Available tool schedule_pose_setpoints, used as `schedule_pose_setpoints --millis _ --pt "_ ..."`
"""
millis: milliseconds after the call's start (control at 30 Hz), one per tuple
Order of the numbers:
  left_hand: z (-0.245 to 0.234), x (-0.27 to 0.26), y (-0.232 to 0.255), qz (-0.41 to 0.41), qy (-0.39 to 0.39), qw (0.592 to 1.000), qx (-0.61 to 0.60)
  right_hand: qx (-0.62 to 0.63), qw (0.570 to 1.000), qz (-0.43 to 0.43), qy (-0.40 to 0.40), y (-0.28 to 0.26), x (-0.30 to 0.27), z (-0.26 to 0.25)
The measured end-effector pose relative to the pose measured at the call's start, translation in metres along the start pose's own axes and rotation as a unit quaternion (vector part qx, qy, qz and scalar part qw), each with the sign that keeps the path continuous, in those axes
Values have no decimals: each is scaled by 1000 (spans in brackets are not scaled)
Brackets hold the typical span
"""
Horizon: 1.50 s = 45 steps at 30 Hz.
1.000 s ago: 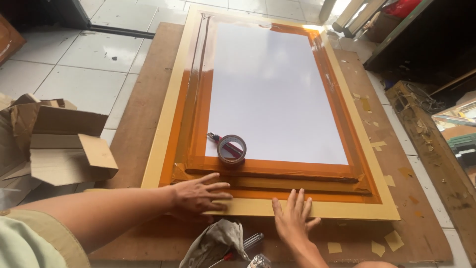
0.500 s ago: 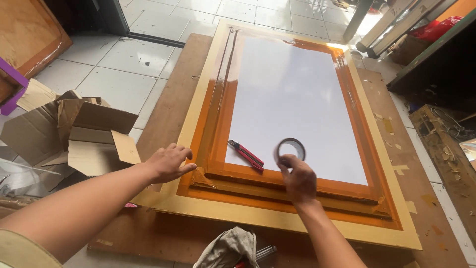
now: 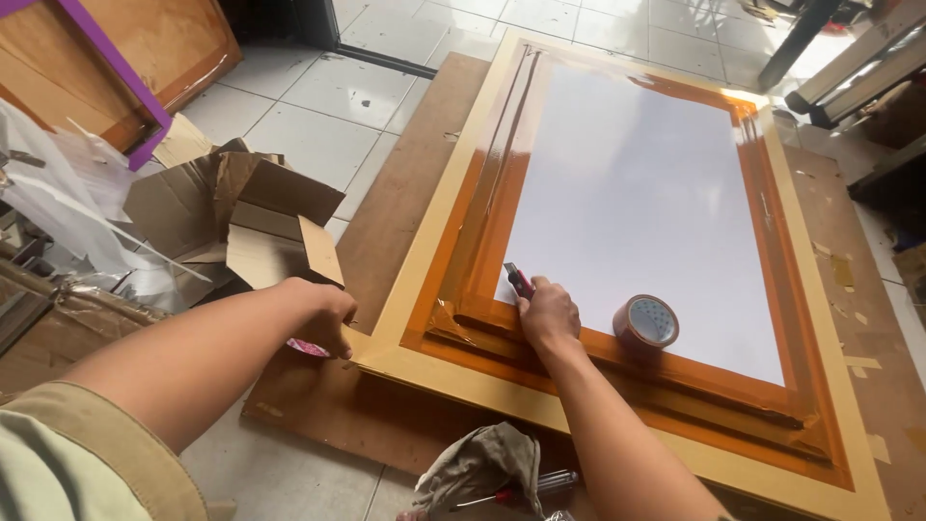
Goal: Taping the edges of a backboard to a frame using adhesive tape, a smoothing cloth, and a utility knife.
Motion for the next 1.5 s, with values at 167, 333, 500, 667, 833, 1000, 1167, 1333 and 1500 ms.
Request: schedule_pose_setpoints --millis 167,333,500,667,833,1000,1167,1333,1500 --pt "-13 -20 3 24 -1 996 -84 257 962 67 -69 -45 -76 26" --pt "-33 -49 22 39 33 994 -93 503 813 154 -250 -117 -179 98" --pt "-53 -70 53 77 38 996 -35 520 747 192 -366 -155 -230 129" --pt "-49 -59 58 112 64 991 -37 511 750 168 -385 -162 -232 146" --pt "-46 -66 52 93 40 993 -68 513 749 165 -386 -169 -236 142" --pt "-46 -60 54 107 47 990 -81 528 738 181 -379 -170 -236 145" --pt "-45 -58 52 105 44 989 -90 539 729 189 -378 -171 -233 147" --pt "-39 -49 55 121 45 988 -87 559 706 191 -389 -172 -244 161" --pt "-43 -57 54 116 51 988 -90 550 691 273 -382 -149 -294 213"
Point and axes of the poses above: each hand's wrist, its own x-axis towards the middle knuckle, its own z-axis out of the palm, y = z × x, the point moved 10 cm from there along x, towards the middle knuckle, and after that the axes turned 6 degrees about x, right-handed, at the moved point
